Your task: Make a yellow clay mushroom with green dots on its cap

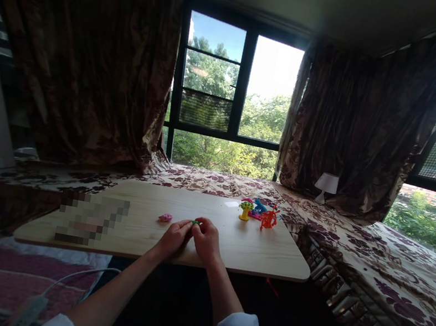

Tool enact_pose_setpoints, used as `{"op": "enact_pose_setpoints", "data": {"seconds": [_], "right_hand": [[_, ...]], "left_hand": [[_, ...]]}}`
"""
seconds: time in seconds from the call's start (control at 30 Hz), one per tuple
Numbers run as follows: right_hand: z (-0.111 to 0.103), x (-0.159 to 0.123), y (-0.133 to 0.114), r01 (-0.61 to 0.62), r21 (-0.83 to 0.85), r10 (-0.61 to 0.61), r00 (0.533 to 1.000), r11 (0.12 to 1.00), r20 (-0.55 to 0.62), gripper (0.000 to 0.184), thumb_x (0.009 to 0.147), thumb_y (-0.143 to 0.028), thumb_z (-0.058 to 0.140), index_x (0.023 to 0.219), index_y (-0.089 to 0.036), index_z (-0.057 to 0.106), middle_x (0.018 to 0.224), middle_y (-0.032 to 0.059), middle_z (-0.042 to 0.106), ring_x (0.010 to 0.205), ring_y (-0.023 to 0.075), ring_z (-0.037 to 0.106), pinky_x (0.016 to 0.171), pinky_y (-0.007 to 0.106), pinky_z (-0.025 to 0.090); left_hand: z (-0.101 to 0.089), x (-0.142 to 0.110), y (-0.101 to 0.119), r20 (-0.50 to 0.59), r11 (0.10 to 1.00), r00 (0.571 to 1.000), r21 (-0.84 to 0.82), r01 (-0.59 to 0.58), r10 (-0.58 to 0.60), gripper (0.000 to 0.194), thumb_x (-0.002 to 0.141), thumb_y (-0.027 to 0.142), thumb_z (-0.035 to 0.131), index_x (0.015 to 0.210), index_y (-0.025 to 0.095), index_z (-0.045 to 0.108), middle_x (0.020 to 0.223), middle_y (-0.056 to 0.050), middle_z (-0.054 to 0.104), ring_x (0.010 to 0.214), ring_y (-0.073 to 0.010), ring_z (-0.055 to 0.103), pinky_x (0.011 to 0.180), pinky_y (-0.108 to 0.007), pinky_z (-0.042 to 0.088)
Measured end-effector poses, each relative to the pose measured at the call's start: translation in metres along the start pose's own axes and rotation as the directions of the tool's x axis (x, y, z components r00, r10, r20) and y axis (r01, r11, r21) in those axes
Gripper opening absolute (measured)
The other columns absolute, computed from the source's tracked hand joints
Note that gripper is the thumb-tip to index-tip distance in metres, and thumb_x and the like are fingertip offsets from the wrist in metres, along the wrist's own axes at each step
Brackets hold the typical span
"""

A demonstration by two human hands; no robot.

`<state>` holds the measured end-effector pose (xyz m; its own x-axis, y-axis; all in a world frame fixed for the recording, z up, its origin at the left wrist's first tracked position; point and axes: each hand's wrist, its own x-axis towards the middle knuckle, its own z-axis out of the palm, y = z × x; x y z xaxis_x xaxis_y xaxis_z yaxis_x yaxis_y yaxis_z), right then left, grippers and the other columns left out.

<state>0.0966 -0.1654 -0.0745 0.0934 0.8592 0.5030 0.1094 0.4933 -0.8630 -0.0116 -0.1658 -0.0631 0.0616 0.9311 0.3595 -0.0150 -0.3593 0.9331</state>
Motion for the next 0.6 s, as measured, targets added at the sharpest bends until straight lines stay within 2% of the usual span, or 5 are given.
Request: {"op": "enact_pose_setpoints", "data": {"seconds": [0.1, 0.23, 0.33, 0.53, 0.6], "right_hand": [[-0.001, 0.004, 0.008, -0.029, -0.014, 0.028, 0.998, 0.999, -0.057, 0.014, 0.069, -0.024, 0.05, 0.072, -0.016, 0.06, 0.054, -0.0019, 0.057, 0.05, 0.0119, 0.052, 0.048, 0.022, 0.041], [-0.005, 0.009, 0.015, -0.063, -0.012, 0.061, 0.993, 0.998, -0.104, 0.017, 0.068, -0.023, 0.045, 0.062, -0.015, 0.058, 0.049, -0.002, 0.054, 0.046, 0.0115, 0.049, 0.043, 0.021, 0.038], [-0.006, 0.008, 0.012, -0.05, -0.007, 0.049, 0.993, 0.999, -0.105, 0.022, 0.071, -0.026, 0.043, 0.065, -0.014, 0.061, 0.049, -0.002, 0.053, 0.046, 0.0112, 0.048, 0.043, 0.021, 0.037], [-0.001, -0.002, -0.002, 0.019, -0.028, -0.021, 0.999, 0.999, -0.051, 0.026, 0.073, -0.027, 0.047, 0.093, -0.017, 0.062, 0.054, -0.0039, 0.054, 0.049, 0.0106, 0.047, 0.05, 0.021, 0.039], [0.001, -0.003, -0.002, 0.029, -0.046, -0.031, 0.998, 0.999, -0.047, 0.024, 0.071, -0.026, 0.05, 0.091, -0.019, 0.062, 0.054, -0.0044, 0.054, 0.05, 0.0105, 0.047, 0.05, 0.021, 0.039]], "left_hand": [[0.003, -0.003, 0.002, 0.112, 0.999, 0.993, 0.02, -0.027, 0.025, 0.027, 0.071, 0.033, 0.051, 0.083, 0.015, 0.066, 0.052, 0.002, 0.054, 0.046, -0.0109, 0.044, 0.047, -0.024, 0.035], [0.006, -0.008, 0.004, 0.177, 0.998, 0.984, 0.045, -0.045, 0.037, 0.03, 0.069, 0.033, 0.054, 0.09, 0.015, 0.065, 0.059, 0.001, 0.059, 0.049, -0.0104, 0.047, 0.049, -0.023, 0.036], [0.005, -0.007, 0.004, 0.164, 0.997, 0.986, 0.067, -0.047, 0.036, 0.03, 0.069, 0.035, 0.054, 0.088, 0.015, 0.065, 0.057, 0.001, 0.058, 0.048, -0.0108, 0.047, 0.048, -0.022, 0.036], [-0.003, 0.001, 0.0, 0.057, 0.99, 0.995, 0.113, -0.088, 0.082, 0.025, 0.07, 0.034, 0.051, 0.074, 0.015, 0.066, 0.044, 0.003, 0.05, 0.045, -0.0121, 0.045, 0.046, -0.023, 0.034], [-0.003, 0.002, -0.001, 0.04, 0.986, 0.993, 0.125, -0.114, 0.11, 0.024, 0.07, 0.032, 0.051, 0.072, 0.015, 0.067, 0.046, 0.001, 0.053, 0.05, -0.0146, 0.05, 0.05, -0.024, 0.037]]}}
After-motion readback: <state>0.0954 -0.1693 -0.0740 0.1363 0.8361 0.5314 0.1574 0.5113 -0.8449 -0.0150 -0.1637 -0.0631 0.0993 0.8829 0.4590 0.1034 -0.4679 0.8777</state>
